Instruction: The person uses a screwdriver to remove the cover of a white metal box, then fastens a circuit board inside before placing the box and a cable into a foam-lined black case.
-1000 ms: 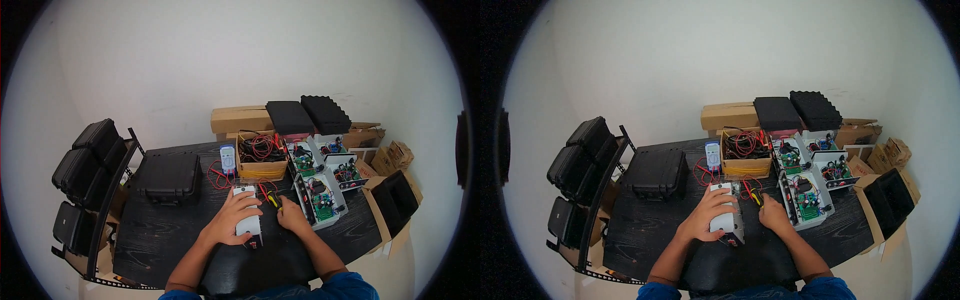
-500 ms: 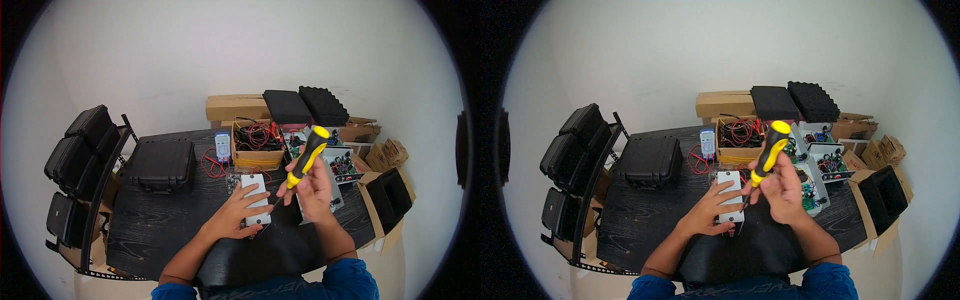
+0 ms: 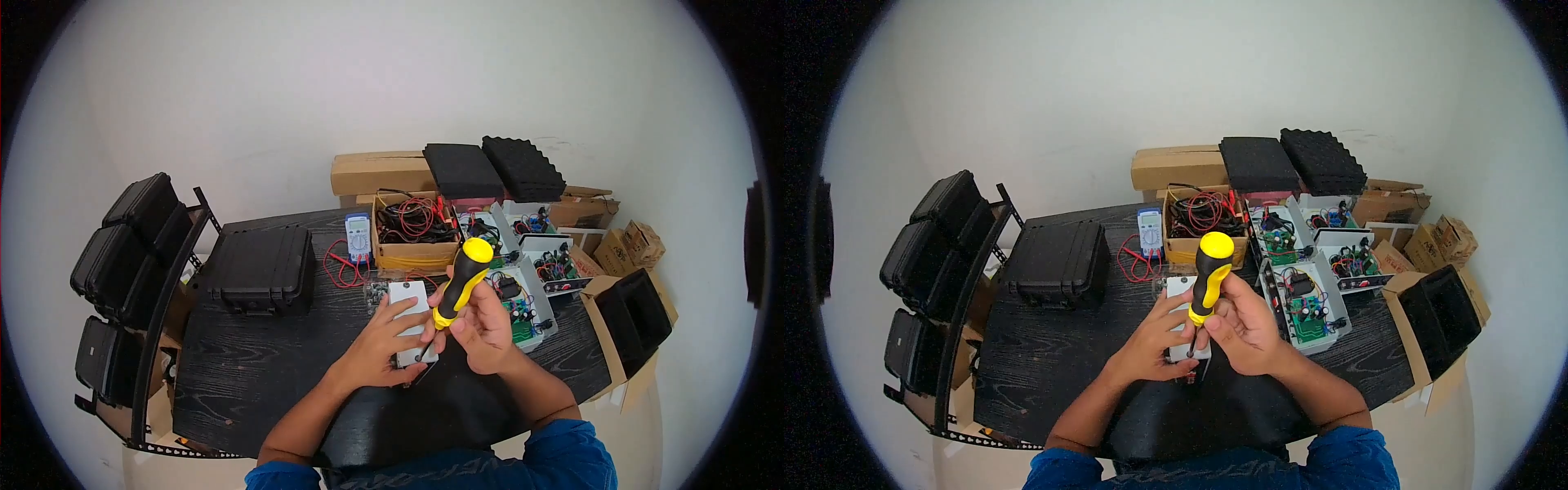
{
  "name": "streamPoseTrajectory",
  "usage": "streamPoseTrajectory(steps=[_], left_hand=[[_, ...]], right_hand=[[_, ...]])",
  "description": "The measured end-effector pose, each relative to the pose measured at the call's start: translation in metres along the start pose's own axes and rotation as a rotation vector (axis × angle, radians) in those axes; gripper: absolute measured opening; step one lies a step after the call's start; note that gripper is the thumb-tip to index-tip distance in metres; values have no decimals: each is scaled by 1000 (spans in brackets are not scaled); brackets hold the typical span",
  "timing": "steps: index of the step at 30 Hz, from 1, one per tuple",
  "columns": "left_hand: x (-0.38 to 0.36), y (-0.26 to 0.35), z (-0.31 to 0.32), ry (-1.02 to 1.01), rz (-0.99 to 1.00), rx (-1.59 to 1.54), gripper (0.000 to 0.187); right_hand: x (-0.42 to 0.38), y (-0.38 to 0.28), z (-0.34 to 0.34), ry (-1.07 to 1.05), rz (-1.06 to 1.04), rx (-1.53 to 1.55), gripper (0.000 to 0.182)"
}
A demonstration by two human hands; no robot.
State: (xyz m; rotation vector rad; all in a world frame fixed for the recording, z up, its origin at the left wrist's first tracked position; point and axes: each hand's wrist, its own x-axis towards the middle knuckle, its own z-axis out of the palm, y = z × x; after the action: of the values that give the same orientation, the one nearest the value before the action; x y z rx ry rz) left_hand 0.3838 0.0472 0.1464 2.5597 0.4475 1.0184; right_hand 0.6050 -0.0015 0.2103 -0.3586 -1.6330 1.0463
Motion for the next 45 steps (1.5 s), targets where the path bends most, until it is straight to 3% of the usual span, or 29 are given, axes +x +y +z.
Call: streamPoseTrajectory(steps=[13,20,28,31,35,38,45], left_hand=[[1,0,0,10,17,3,46],[2,3,-2,3,-12,-5,46],[1,0,0,42,13,-85,43],[3,3,-1,56,-6,-119,43],[1,1,-1,26,1,-68,44],[0,0,0,22,7,-91,45],[13,27,-27,-108,-60,-5,46]], right_hand=[[5,-2,-6,-50,65,27,63],[15,-3,0,-33,125,225,55],[23,0,-15,-237,168,232,59],[26,-7,-11,-159,303,464,62],[27,11,-4,-125,129,374,66],[28,0,-11,-118,312,342,66],[30,4,-8,-47,266,447,62]])
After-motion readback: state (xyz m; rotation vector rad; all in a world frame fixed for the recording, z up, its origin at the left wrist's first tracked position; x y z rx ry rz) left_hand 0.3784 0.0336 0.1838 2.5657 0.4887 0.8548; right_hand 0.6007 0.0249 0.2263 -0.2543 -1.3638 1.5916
